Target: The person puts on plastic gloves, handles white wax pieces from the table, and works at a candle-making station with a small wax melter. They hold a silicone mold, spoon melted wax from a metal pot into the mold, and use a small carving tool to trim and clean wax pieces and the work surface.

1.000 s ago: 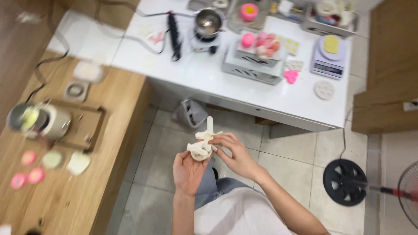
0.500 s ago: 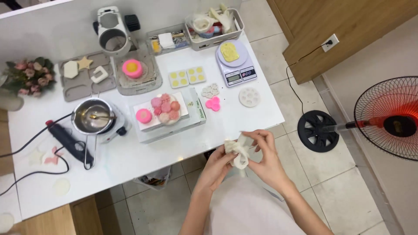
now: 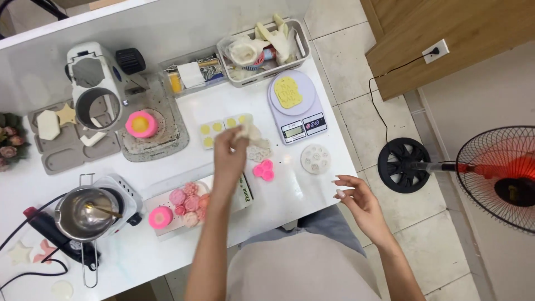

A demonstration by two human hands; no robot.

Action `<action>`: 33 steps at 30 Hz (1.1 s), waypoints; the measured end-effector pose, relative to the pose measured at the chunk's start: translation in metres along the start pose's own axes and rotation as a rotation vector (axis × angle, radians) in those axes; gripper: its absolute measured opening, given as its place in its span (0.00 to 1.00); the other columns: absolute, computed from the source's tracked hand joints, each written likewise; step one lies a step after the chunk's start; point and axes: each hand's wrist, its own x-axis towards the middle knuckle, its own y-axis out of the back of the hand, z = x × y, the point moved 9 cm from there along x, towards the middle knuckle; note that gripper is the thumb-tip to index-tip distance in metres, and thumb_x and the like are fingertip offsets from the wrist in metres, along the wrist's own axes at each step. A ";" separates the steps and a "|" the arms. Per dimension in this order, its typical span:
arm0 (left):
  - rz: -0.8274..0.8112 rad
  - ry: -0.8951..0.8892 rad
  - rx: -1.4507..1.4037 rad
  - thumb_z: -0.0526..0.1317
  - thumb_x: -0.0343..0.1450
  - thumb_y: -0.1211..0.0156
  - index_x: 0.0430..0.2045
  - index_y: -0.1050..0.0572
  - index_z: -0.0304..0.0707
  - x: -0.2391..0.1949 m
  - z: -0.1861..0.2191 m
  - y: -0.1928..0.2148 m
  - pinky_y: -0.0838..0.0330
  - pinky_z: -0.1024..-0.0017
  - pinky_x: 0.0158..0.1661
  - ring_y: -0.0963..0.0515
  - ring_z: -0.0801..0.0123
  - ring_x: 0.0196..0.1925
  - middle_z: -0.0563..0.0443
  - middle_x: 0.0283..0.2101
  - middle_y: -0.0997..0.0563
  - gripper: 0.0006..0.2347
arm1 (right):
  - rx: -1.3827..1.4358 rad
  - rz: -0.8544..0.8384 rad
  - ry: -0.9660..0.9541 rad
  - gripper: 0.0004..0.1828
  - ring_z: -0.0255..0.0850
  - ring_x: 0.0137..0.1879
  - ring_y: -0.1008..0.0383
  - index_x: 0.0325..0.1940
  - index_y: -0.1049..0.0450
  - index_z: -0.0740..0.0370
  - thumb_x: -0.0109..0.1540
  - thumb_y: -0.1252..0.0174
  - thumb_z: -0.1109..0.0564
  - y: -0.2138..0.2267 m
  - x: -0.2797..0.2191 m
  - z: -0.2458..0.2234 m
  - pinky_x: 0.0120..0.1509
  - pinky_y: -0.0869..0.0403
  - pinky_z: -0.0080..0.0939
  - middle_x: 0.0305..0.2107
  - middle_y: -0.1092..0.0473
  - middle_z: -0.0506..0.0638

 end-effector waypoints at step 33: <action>0.295 -0.190 0.795 0.30 0.60 0.33 0.56 0.34 0.29 0.257 -0.015 -0.012 0.59 0.21 0.62 0.54 0.33 0.73 0.25 0.68 0.50 0.28 | -0.374 -0.258 0.095 0.14 0.35 0.51 0.27 0.58 0.26 0.62 0.68 0.45 0.58 -0.022 0.219 -0.064 0.59 0.28 0.35 0.51 0.23 0.47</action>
